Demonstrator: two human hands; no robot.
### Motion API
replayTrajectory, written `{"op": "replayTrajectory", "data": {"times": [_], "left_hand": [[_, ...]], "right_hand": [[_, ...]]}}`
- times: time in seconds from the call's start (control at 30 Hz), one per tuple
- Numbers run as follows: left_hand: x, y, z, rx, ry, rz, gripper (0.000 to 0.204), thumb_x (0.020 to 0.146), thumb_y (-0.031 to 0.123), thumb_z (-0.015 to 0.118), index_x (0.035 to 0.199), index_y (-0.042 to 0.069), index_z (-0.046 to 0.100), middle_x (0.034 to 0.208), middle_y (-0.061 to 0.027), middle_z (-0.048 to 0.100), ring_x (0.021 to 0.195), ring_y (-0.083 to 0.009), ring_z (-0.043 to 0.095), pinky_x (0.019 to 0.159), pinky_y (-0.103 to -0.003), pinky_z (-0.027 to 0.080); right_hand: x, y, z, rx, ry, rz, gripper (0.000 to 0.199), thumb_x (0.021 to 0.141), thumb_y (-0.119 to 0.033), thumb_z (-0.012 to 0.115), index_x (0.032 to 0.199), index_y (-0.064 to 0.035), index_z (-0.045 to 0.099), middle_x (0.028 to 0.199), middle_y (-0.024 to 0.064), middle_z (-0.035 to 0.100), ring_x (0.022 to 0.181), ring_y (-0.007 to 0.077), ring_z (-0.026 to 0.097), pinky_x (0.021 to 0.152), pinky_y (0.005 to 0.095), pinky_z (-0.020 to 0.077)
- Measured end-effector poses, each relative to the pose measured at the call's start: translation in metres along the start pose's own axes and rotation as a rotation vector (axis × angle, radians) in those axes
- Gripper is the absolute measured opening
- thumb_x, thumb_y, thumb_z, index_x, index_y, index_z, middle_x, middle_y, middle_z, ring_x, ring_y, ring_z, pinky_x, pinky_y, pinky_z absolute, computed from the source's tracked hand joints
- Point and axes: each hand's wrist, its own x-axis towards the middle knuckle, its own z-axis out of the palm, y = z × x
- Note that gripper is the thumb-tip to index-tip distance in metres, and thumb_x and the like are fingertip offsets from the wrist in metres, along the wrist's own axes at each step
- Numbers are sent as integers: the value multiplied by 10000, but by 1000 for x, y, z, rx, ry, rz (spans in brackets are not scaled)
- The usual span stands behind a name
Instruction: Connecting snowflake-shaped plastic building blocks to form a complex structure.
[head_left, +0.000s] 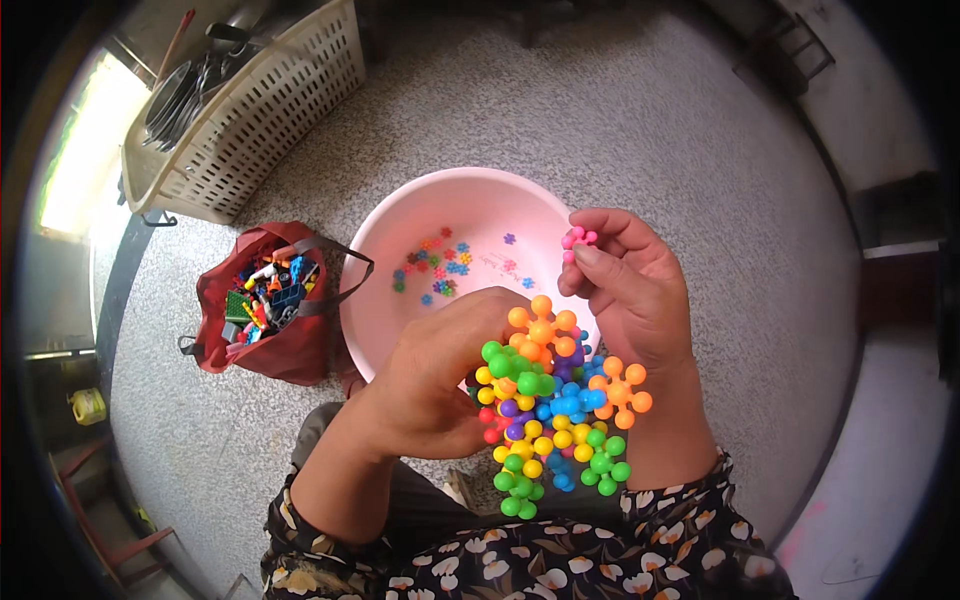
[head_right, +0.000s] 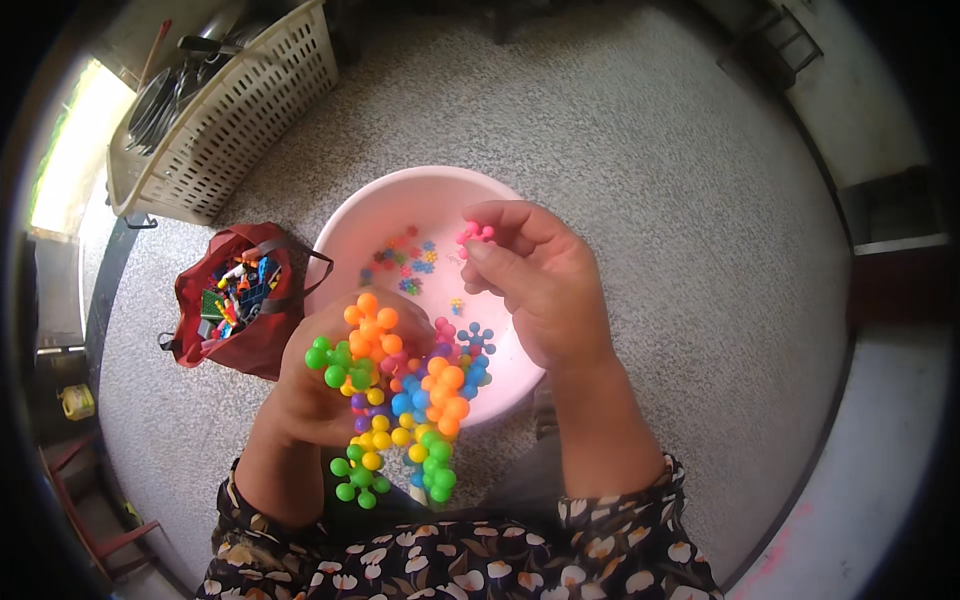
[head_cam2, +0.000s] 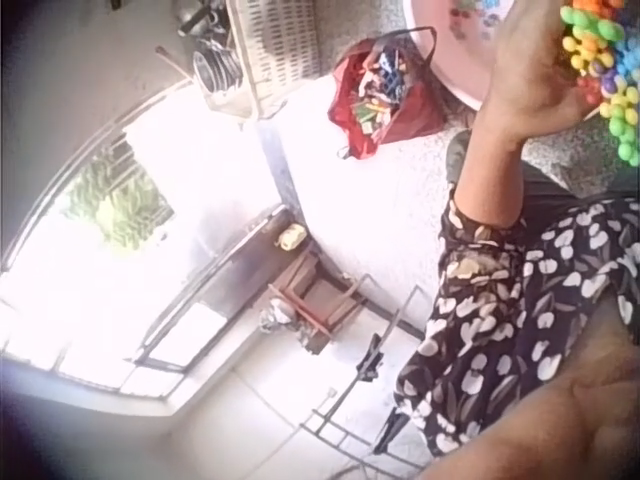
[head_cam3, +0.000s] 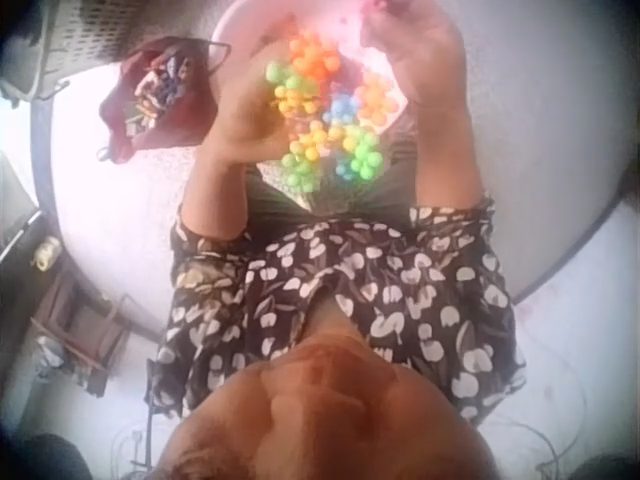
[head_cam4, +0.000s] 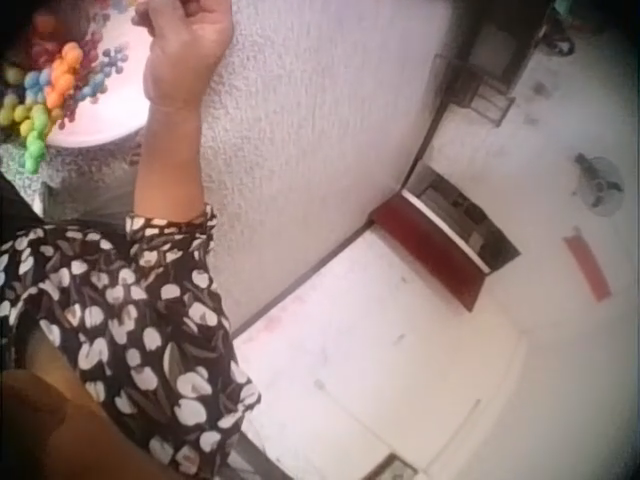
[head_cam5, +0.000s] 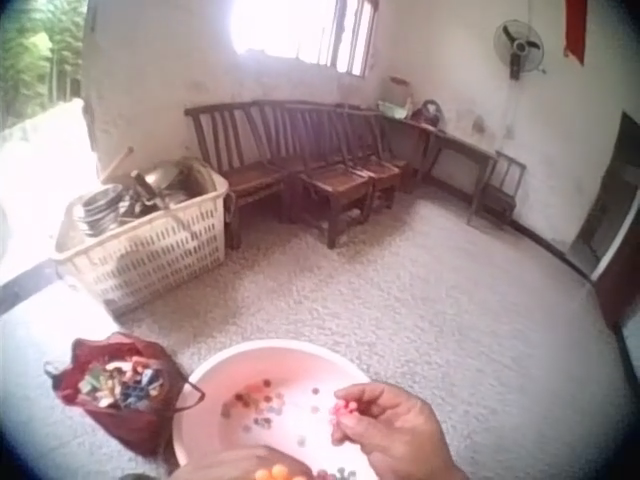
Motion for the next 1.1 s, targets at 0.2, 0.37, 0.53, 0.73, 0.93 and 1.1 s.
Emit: {"op": "replayTrajectory", "data": {"times": [0.2, 0.37, 0.53, 0.73, 0.93, 1.1], "left_hand": [[15, 1, 7, 77, -37, 56, 347, 635, 46, 673, 955, 18, 542, 884, -102, 553, 812, -262, 558, 700, -321, 442], [17, 0, 19, -110, 82, -88, 394, 626, 47, 700, 982, 25, 534, 908, -96, 559, 838, -231, 568, 732, -305, 448], [11, 5, 19, -639, 180, -514, 494, 652, -13, 711, 1090, 5, 484, 978, -64, 570, 881, -119, 564, 783, -261, 462], [8, 8, 14, -798, 118, -579, 581, 689, -70, 675, 1205, -13, 413, 954, -48, 586, 875, -100, 567, 774, -249, 477], [4, 18, 8, -915, 151, -716, 575, 697, -94, 639, 1216, -11, 406, 984, -61, 568, 890, -134, 577, 773, -251, 485], [-4, 28, 15, -824, 281, -505, 611, 685, -123, 566, 1249, 0, 369, 1067, -58, 493, 964, -162, 565, 778, -251, 487]], "right_hand": [[2, 4, -7, -42, 11, -36, 191, 785, 8, 559, 976, 13, 570, 784, 53, 578, 695, 100, 552, 649, 229, 459], [0, 0, -7, -49, 96, -52, 204, 784, 8, 560, 987, 15, 563, 813, 58, 578, 694, 99, 543, 655, 223, 455], [3, -4, -13, -51, 155, -101, 215, 784, -4, 560, 995, 35, 548, 843, 66, 573, 712, 98, 538, 656, 214, 451], [5, 1, -12, 6, 111, -103, 223, 785, -13, 568, 1002, 30, 543, 864, 60, 571, 730, 93, 539, 672, 216, 452], [6, 2, -7, 13, 67, -86, 203, 792, -6, 558, 993, 26, 546, 882, 63, 576, 764, 96, 545, 693, 220, 457], [7, 10, 2, -62, 116, -46, 190, 795, -1, 548, 982, 29, 551, 857, 59, 569, 772, 104, 551, 705, 222, 460]]}}
